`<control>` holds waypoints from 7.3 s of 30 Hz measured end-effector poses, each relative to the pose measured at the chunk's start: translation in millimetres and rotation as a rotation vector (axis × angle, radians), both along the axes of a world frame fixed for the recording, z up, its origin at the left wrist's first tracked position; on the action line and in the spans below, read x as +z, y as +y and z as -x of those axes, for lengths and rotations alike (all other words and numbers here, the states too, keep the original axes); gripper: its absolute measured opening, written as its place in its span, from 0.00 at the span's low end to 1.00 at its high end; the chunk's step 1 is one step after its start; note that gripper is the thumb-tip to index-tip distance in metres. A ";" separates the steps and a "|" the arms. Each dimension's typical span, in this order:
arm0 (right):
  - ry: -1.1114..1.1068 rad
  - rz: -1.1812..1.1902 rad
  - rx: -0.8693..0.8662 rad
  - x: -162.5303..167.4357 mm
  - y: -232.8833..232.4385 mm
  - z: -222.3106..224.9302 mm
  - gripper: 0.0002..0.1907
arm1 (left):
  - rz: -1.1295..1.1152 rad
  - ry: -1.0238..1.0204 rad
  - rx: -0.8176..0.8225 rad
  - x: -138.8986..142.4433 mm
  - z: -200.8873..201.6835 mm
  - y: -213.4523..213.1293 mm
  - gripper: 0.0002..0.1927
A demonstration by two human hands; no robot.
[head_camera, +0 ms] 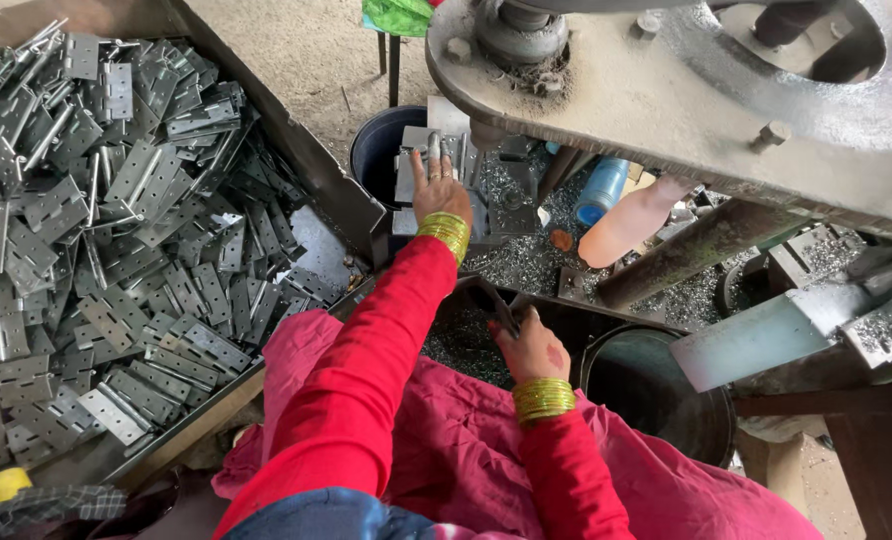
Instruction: The person repeatedly picks up metal hinge pieces from a bin, places them into a press machine, and operates the lever to process them. The processed pieces are then returned to the bin. The task continues in a repetitive loop throughout the clip.
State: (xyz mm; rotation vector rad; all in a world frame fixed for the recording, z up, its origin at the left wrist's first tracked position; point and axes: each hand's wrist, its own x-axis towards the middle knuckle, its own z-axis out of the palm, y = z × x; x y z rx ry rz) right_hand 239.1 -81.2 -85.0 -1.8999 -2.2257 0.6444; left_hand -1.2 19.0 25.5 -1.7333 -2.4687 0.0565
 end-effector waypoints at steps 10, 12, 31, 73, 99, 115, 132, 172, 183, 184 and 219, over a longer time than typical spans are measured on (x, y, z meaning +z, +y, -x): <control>-0.050 0.063 -0.042 -59.6 -14.5 -9.3 0.25 | -0.288 -0.063 -0.064 -10.8 3.4 -40.1 0.25; 0.087 0.049 0.008 -47.4 -10.7 -9.4 0.25 | -0.369 -0.239 -0.196 -13.9 4.5 -84.6 0.17; -0.020 -0.089 0.104 -5.2 -14.5 -0.3 0.32 | -0.180 -0.124 0.677 -91.2 185.1 -362.8 0.33; -0.092 -0.023 0.100 65.2 -15.8 14.1 0.28 | -0.072 -0.065 -0.144 -9.1 -33.8 -70.2 0.08; 0.133 0.016 0.019 -46.5 -15.5 -5.9 0.23 | -0.437 0.050 -0.156 -45.5 -19.1 -43.6 0.23; 0.067 0.038 -0.027 -21.5 -18.1 -2.5 0.26 | -0.173 -0.101 -0.110 -23.5 -9.3 -45.1 0.22; 0.034 0.041 -0.008 -26.3 4.0 -11.2 0.25 | 0.046 -0.098 -0.025 4.2 6.5 -12.2 0.22; 0.247 -0.047 -0.052 27.3 -32.8 1.9 0.29 | -0.215 -0.024 -0.229 -23.4 -29.6 -75.6 0.23; 0.223 -0.177 0.098 68.4 -32.2 7.7 0.35 | -0.162 0.072 -0.126 -10.7 -26.9 -57.0 0.26; 0.185 -0.147 0.086 70.3 -29.8 9.6 0.37 | -0.200 0.093 -0.132 -12.4 -25.1 -57.8 0.26; 0.061 0.007 0.033 -12.6 3.2 -0.9 0.21 | -0.133 0.105 -0.123 -28.7 -9.2 -21.4 0.21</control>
